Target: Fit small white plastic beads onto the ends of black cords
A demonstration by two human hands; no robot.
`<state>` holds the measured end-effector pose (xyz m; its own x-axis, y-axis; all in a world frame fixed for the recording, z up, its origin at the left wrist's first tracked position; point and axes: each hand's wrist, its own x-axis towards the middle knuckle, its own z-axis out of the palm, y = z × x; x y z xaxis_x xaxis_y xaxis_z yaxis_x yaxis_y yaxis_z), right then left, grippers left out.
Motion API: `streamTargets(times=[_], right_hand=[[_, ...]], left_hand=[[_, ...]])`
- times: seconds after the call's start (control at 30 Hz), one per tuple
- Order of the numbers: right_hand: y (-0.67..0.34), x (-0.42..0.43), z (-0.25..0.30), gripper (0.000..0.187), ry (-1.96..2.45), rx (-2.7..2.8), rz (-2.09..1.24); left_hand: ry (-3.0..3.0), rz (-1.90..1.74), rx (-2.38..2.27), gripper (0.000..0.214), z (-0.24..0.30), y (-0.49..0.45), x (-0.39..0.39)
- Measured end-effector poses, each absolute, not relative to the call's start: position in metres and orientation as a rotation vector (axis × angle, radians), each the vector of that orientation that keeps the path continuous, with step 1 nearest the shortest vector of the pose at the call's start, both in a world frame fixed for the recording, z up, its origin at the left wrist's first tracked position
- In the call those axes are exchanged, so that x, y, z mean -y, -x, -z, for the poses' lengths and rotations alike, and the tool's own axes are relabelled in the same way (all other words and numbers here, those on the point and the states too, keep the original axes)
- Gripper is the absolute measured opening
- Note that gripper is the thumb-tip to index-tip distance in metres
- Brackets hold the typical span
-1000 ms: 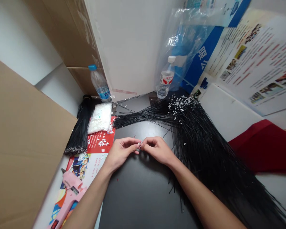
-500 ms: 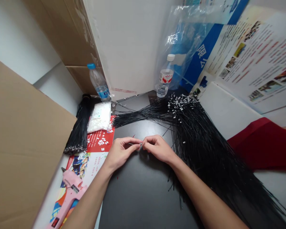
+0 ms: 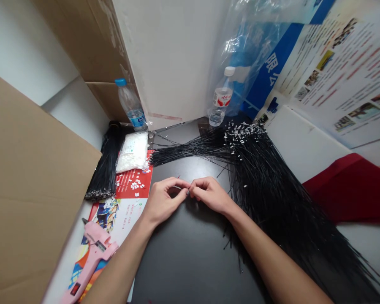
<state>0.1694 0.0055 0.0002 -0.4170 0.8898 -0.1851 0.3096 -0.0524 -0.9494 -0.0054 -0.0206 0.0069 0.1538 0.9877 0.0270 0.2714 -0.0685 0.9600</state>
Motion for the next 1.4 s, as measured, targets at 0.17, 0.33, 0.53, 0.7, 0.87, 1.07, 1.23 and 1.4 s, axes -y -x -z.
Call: streamTargets(times=[0.17, 0.33, 0.53, 0.7, 0.87, 1.07, 1.23, 1.4], right_hand=[[-0.171, -0.005, 0.001, 0.021, 1.159, 1.726, -1.500], [-0.173, -0.003, 0.001, 0.026, 1.129, 1.799, -1.414], [-0.172, -0.002, 0.000, 0.027, 1.170, 1.865, -1.333], [-0.169, 0.000, 0.003, 0.018, 1.175, 1.817, -1.263], [-0.168, 0.001, 0.004, 0.014, 1.191, 1.784, -1.191], [-0.168, 0.000, 0.006, 0.013, 1.182, 1.721, -1.268], [-0.166, 0.001, 0.006, 0.014, 1.200, 1.691, -1.289], [-0.162, 0.003, 0.005, 0.012, 1.238, 1.666, -1.212]], left_hand=[[-1.377, -0.969, -1.222, 0.015, -0.006, 0.008, 0.019], [-1.252, -0.934, -1.200, 0.015, -0.003, 0.011, 0.015], [-1.206, -0.947, -1.216, 0.019, -0.003, 0.012, 0.013], [-1.090, -0.963, -1.212, 0.024, -0.005, 0.012, 0.013], [-1.036, -0.944, -1.197, 0.030, -0.006, 0.013, 0.013], [-1.100, -0.935, -1.227, 0.026, -0.004, 0.011, 0.014], [-1.104, -0.987, -1.243, 0.024, 0.000, 0.007, 0.014], [-1.116, -1.046, -1.290, 0.025, 0.001, 0.001, 0.015]])
